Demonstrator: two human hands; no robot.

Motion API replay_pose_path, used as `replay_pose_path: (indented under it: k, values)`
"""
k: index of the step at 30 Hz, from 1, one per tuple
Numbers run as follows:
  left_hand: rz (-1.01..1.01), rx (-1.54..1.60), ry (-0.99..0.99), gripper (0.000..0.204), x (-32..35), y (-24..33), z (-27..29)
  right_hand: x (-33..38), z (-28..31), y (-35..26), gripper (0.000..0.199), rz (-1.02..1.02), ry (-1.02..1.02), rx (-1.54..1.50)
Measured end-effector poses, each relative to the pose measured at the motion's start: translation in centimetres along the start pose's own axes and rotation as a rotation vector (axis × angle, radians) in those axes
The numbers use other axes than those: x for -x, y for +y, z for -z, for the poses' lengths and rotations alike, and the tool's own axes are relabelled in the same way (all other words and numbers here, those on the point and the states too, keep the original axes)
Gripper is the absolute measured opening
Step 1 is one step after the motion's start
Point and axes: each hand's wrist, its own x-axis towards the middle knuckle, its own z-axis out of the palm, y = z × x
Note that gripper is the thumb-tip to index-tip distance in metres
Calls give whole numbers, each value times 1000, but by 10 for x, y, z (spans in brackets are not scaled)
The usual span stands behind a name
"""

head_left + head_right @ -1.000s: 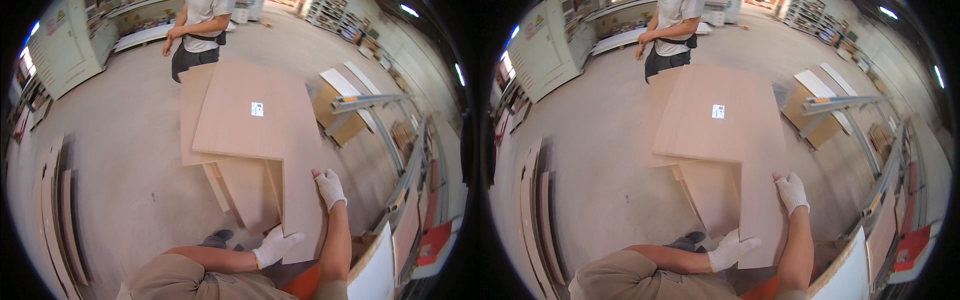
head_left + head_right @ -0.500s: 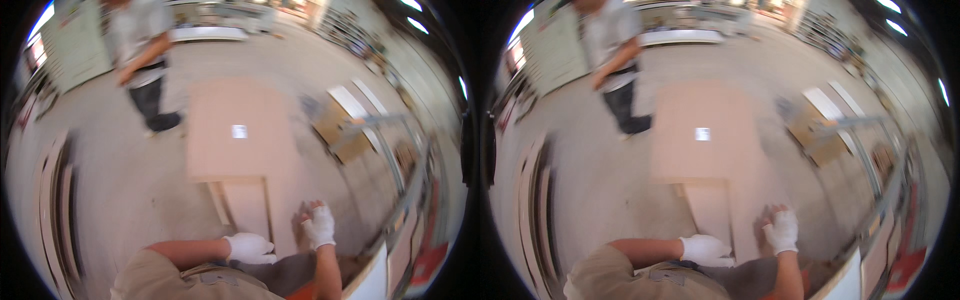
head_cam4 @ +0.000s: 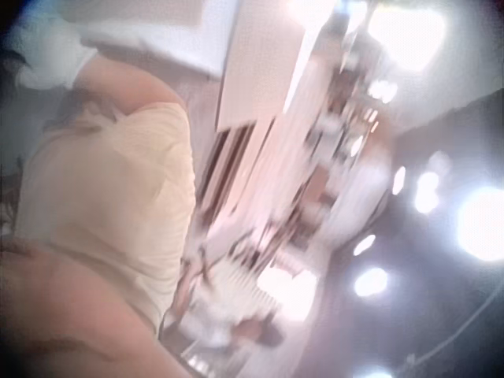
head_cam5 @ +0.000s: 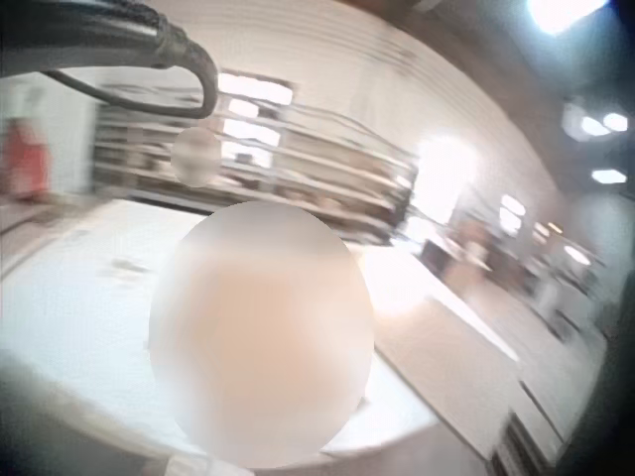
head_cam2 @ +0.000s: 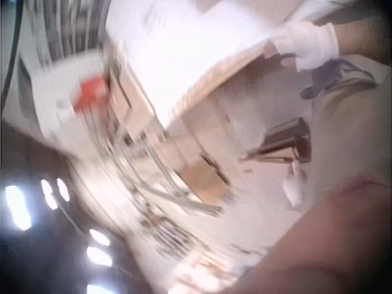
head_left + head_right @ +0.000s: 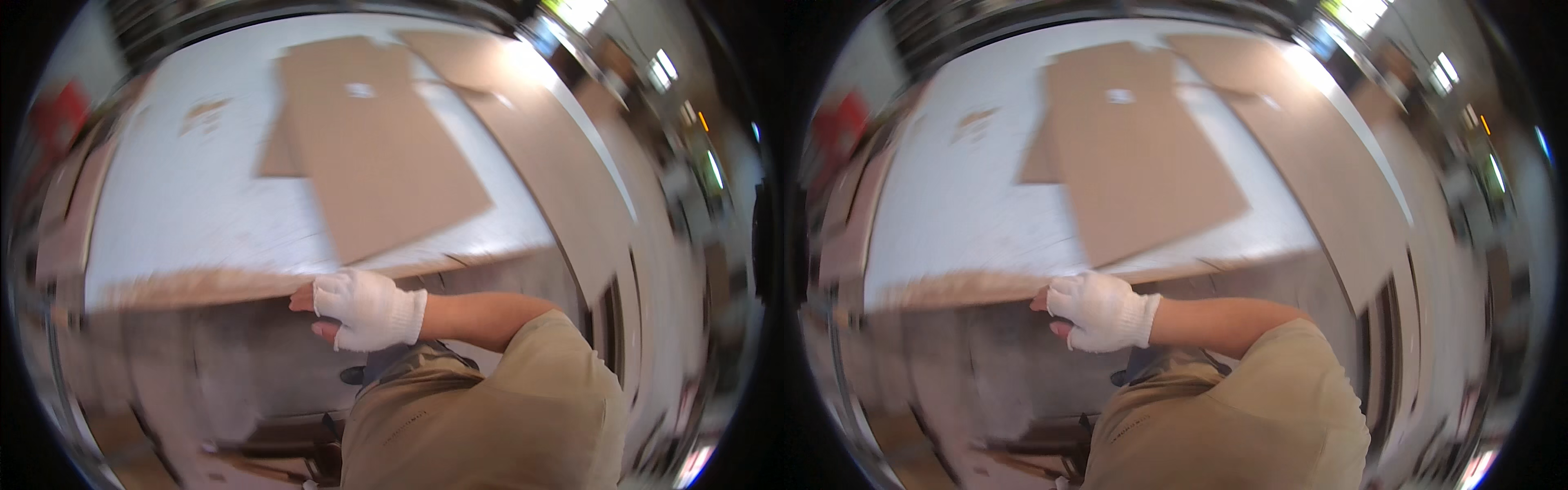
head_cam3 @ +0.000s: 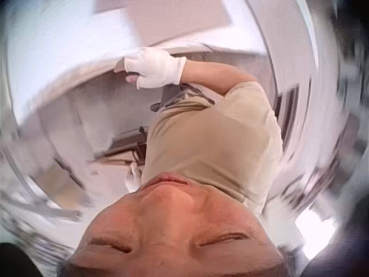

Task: The person repeatedly picks up flat cardboard sheets from a table, aligns them, and stacks them into a neat pile. The person then carries the stack across the workshop and places it on a roller conveyor.

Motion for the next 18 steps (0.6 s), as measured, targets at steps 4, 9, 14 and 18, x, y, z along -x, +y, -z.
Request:
replay_pose_path:
  k: [4, 9, 14, 18]
  values:
    - [-698, -250, 2, 55, -36, 88, 27, 103, 100, 33, 33, -352, 437, 156]
    - [-820, -756, -81, 56, -84, 266, -1, 383, 187, 96, 54, -790, 1704, 161]
    - [-1081, -879, -212, 53, -72, 366, -52, 594, 259, 155, 58, -1260, 1752, 11]
    - [-1086, -1072, -220, 50, -25, 466, -98, 648, 322, 234, 58, -1331, 1768, -122]
